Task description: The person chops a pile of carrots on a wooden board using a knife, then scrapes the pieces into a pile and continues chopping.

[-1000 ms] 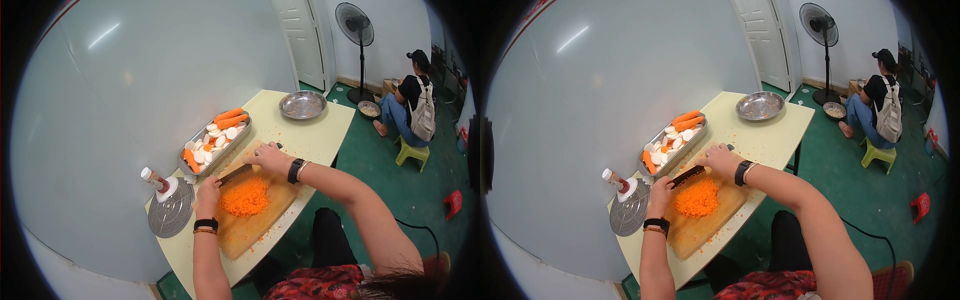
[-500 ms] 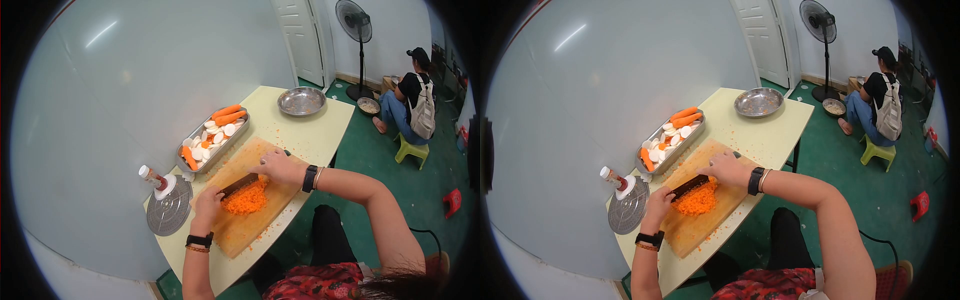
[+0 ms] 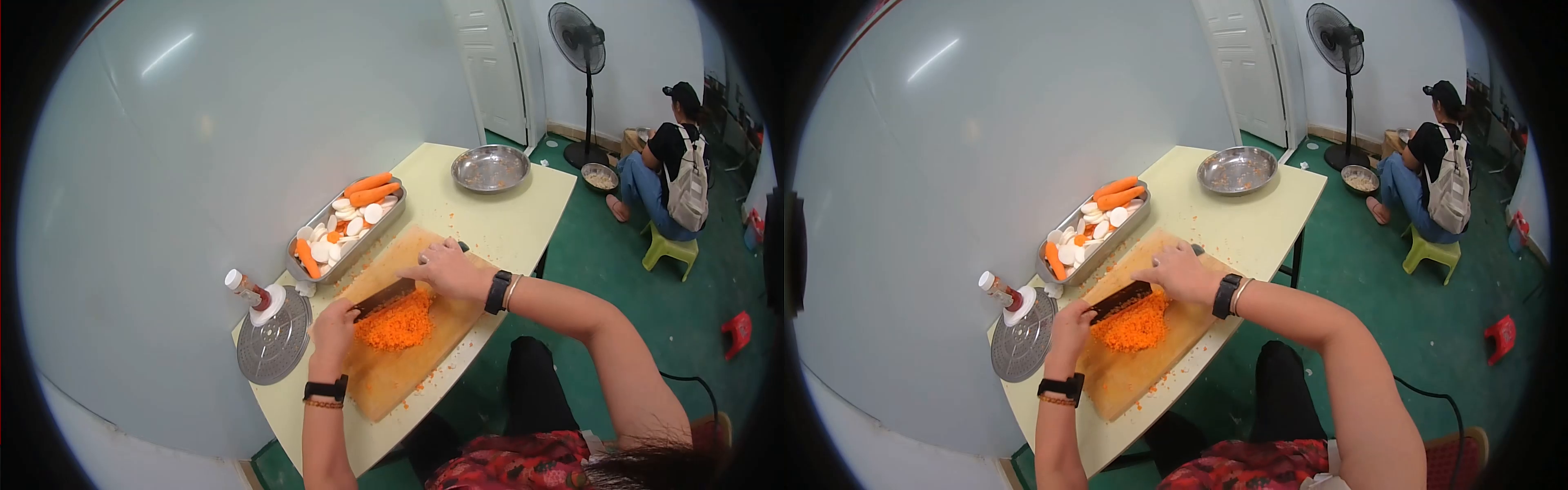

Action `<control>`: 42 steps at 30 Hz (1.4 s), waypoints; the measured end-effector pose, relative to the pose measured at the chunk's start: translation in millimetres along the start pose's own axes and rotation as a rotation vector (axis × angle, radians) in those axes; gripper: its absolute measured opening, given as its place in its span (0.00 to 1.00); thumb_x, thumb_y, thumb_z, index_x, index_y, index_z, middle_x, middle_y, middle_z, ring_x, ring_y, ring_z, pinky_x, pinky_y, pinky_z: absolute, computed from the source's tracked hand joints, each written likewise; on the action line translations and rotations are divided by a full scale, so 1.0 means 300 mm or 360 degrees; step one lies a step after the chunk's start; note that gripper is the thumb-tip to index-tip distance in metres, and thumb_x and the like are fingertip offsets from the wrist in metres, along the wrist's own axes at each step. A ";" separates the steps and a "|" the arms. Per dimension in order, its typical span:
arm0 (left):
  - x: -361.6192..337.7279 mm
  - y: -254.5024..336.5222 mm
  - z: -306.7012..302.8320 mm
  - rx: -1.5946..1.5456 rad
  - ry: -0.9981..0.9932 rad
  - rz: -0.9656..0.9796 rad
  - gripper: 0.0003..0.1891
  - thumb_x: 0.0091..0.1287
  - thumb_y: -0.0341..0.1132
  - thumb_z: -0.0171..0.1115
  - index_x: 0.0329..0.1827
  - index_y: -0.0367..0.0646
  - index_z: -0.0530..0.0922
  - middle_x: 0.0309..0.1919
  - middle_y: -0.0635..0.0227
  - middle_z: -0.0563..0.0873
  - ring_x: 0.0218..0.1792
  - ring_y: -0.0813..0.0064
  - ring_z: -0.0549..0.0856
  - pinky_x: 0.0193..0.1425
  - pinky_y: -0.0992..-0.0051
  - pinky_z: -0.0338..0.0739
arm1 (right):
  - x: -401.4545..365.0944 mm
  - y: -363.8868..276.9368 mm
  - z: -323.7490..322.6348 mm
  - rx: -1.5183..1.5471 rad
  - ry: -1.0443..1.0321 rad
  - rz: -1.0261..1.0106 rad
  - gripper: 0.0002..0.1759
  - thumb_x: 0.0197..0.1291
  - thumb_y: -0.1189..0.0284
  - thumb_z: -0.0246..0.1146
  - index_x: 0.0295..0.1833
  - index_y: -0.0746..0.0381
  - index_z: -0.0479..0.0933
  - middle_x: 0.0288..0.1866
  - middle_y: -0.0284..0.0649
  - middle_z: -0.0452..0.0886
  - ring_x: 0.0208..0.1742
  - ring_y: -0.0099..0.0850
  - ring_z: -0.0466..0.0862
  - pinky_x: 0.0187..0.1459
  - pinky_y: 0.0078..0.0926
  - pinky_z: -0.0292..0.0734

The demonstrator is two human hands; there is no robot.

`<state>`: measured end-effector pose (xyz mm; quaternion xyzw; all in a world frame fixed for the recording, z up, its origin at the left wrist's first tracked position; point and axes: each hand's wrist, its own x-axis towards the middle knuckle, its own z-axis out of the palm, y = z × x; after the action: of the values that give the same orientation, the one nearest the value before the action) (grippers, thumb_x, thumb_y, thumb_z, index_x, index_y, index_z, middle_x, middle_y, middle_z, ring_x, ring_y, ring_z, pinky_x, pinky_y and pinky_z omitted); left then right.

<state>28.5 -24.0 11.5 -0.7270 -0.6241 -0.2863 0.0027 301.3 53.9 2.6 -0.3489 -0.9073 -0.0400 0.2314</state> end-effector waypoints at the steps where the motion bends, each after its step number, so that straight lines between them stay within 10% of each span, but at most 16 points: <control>1: -0.003 -0.006 0.023 0.0047 -0.0016 -0.0008 0.06 0.60 0.30 0.67 0.36 0.39 0.79 0.31 0.50 0.82 0.35 0.48 0.82 0.36 0.61 0.75 | -0.004 0.000 0.019 -0.0019 -0.0002 -0.0011 0.26 0.59 0.75 0.57 0.59 0.35 0.79 0.35 0.33 0.78 0.45 0.33 0.77 0.49 0.39 0.63; 42: 0.044 -0.072 0.090 0.0082 0.0079 -0.0086 0.07 0.61 0.33 0.67 0.37 0.40 0.80 0.30 0.50 0.83 0.35 0.47 0.82 0.37 0.60 0.76 | 0.068 0.025 0.039 -0.0087 -0.0197 0.0044 0.29 0.60 0.74 0.57 0.64 0.33 0.76 0.40 0.32 0.79 0.49 0.33 0.77 0.50 0.39 0.63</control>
<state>20.8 2.4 -13.3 -0.7023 -0.6504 -0.2881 0.0292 288.3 74.8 0.7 -0.3693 -0.9135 -0.0400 0.1658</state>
